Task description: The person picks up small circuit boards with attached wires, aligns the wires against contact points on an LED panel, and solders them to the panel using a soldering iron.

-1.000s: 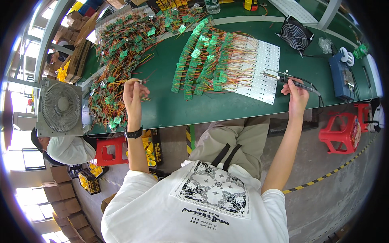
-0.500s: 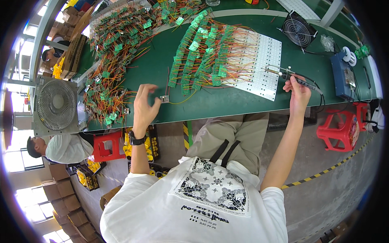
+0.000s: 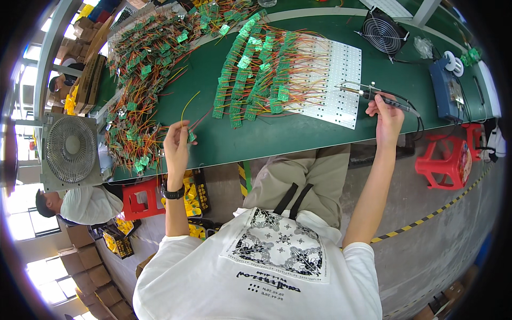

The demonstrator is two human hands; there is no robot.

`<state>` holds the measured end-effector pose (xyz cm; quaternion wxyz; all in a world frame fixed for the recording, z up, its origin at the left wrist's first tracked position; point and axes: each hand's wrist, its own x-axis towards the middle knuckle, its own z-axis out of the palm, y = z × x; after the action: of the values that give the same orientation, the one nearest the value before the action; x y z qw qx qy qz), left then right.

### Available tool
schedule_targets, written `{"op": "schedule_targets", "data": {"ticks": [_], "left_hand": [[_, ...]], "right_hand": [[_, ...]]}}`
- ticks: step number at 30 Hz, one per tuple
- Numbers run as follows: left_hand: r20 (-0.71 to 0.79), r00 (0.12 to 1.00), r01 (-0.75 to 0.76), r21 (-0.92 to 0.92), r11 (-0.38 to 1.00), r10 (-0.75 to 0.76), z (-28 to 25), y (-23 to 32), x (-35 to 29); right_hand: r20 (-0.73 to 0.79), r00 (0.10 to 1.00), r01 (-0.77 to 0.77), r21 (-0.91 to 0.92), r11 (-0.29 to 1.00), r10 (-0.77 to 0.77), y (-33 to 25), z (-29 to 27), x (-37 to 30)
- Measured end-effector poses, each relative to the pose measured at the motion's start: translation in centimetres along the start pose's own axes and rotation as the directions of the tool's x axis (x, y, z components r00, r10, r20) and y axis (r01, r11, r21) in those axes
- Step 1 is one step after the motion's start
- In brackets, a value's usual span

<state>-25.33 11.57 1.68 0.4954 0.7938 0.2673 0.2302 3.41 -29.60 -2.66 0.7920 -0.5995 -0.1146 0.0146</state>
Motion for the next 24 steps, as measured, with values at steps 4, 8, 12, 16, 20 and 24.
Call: {"op": "schedule_targets", "data": {"ticks": [4, 8, 12, 16, 20, 24], "left_hand": [[-0.041, 0.999, -0.021, 0.105, 0.994, 0.025, 0.0, 1.9, -0.7], [0.068, 0.993, -0.1, 0.039, 0.994, 0.097, 1.1, 6.2, -1.7], [0.257, 0.944, -0.178, -0.136, 0.975, 0.208, 5.6, 9.8, -1.6], [0.434, 0.833, -0.282, -0.202, 0.938, 0.343, 12.6, 10.8, 0.1], [0.594, 0.69, -0.438, -0.114, 0.892, 0.415, 17.6, 9.3, 3.1], [0.515, 0.61, -0.652, -0.106, 0.751, 0.603, 20.1, 8.5, 4.3]], "right_hand": [[-0.04, 0.999, 0.0, -0.012, 1.0, 0.0, 0.1, -0.3, -0.3], [-0.029, 0.999, -0.02, -0.011, 1.0, 0.019, 0.1, 0.1, -0.3], [-0.04, 0.999, -0.017, -0.034, 0.999, 0.016, -0.1, 0.5, -0.2], [-0.048, 0.999, -0.015, -0.038, 0.999, 0.014, -0.1, 0.1, -0.2], [-0.049, 0.999, -0.027, -0.04, 0.999, 0.025, -0.3, 0.2, -0.2], [-0.042, 0.999, -0.031, -0.039, 0.999, 0.029, -0.3, 0.5, -0.1]]}}
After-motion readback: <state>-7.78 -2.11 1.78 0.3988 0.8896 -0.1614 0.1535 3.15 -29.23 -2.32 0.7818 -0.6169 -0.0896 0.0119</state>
